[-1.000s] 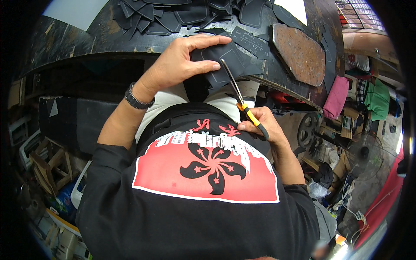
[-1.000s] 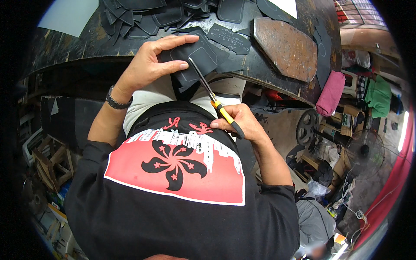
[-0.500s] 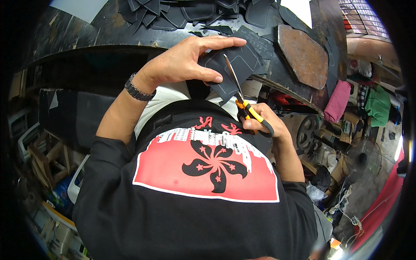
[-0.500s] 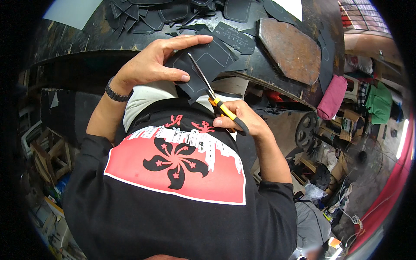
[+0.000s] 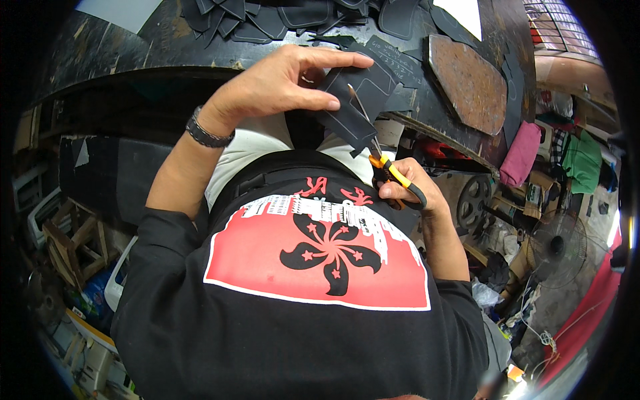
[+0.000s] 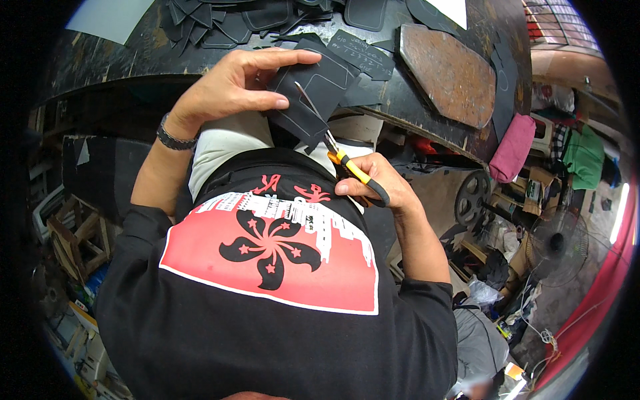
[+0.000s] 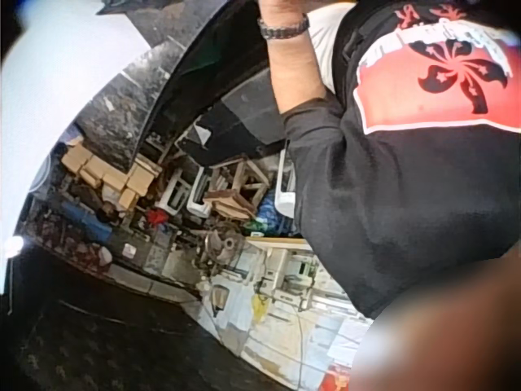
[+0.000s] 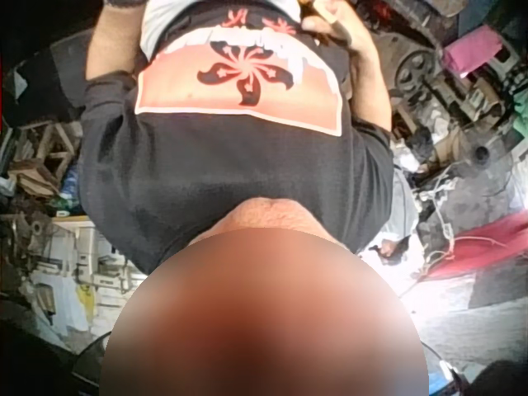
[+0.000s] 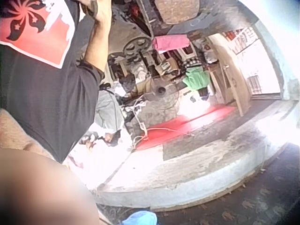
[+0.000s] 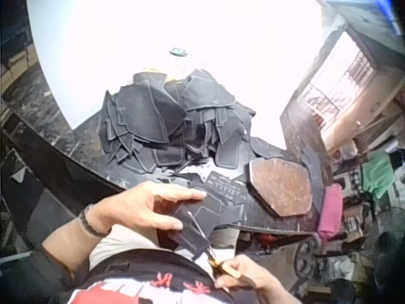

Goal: The person uses shears to cut black rubber pieces along marked outlines on a workbench. After cutting, the person stacks the finished pieces and briefly wipes the work surface with a cloth.

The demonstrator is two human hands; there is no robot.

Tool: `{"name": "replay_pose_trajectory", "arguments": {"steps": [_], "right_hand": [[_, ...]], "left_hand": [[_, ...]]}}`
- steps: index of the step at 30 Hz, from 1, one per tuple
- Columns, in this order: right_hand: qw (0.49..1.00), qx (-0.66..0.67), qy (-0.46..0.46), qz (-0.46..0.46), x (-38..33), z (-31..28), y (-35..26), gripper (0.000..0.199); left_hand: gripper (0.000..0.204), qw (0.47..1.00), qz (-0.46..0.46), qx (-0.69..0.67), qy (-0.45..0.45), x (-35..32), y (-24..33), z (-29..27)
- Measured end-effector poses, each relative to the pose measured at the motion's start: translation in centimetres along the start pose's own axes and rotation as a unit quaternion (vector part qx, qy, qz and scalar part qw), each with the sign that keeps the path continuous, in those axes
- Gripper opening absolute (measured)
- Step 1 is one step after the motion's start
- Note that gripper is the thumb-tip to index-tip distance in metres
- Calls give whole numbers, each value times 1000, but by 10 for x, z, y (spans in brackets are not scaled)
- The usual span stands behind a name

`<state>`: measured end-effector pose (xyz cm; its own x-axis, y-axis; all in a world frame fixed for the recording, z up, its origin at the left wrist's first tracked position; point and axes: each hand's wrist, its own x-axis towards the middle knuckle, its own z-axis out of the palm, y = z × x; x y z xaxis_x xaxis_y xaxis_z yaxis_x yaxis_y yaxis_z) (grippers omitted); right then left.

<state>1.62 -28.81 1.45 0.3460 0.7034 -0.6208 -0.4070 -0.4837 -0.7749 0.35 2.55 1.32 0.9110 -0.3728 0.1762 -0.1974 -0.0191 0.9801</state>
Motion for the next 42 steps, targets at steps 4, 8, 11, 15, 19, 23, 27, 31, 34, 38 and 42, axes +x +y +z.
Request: {"name": "replay_pose_trajectory", "arguments": {"steps": [4, 8, 11, 15, 19, 23, 27, 31, 34, 38, 42], "right_hand": [[999, -26, -19, -11, 3, 0, -3, 49], [999, -22, -30, -4, 7, -2, -7, 50], [999, -24, -25, -29, 8, -2, -6, 49], [999, 2, -28, -23, 6, -5, -1, 51], [995, 89, -43, -14, 4, -6, 7, 51], [981, 185, -46, -39, 5, -1, 17, 56], [965, 251, -37, -68, 3, 9, 18, 61], [976, 196, -14, -96, -3, 16, 7, 55], [985, 147, 43, -81, -9, 24, 2, 55], [989, 130, 36, -65, -11, 21, 0, 50], [994, 88, -6, -67, -13, 7, -3, 56]], "left_hand": [[66, 998, -46, -9, -50, 5, 7, -7], [65, 998, -14, -14, -63, 12, 5, -4], [66, 998, -12, -24, -55, 10, 0, -2], [66, 999, -22, -26, -27, 3, -5, 2], [67, 999, -23, -22, 17, -1, -7, 7], [69, 995, -26, -47, 80, -1, -5, 19], [69, 980, -18, -112, 163, -3, -1, 42], [71, 972, 6, -104, 210, 3, 2, 57], [71, 966, -3, -139, 216, 5, 4, 63], [70, 972, 8, -108, 210, 7, 7, 61], [70, 983, -3, -43, 177, 3, 14, 52]]}}
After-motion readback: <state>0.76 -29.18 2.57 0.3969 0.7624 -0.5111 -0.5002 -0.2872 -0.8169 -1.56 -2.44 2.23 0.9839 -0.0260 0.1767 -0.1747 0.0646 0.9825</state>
